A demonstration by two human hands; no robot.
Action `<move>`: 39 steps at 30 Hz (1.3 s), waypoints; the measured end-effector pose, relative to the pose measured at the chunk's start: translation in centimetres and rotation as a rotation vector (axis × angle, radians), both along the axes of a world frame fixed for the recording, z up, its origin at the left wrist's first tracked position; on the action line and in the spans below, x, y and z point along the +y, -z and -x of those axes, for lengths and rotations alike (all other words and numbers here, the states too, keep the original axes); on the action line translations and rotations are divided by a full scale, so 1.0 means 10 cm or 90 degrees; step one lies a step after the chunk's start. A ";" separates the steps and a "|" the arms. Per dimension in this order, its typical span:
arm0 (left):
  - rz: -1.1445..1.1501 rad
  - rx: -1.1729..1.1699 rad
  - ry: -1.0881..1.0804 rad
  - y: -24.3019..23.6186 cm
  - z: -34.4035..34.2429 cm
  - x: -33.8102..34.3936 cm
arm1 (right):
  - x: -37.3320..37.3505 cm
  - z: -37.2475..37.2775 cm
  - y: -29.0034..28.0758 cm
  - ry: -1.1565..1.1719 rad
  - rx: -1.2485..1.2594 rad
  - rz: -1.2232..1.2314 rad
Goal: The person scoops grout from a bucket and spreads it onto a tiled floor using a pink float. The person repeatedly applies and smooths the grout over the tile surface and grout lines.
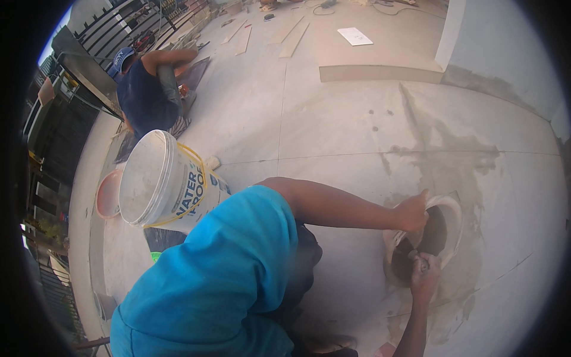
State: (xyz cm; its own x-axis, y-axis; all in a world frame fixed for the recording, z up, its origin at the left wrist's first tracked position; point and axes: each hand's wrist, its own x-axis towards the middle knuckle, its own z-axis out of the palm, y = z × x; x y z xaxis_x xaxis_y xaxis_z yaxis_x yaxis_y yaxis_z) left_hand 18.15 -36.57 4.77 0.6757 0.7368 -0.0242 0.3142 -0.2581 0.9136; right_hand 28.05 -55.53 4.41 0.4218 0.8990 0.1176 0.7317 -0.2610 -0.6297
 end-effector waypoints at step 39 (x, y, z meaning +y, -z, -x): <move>-0.176 0.165 0.124 -0.49 -0.05 -0.15 | 0.46 -0.06 -0.69 -0.002 0.020 -0.230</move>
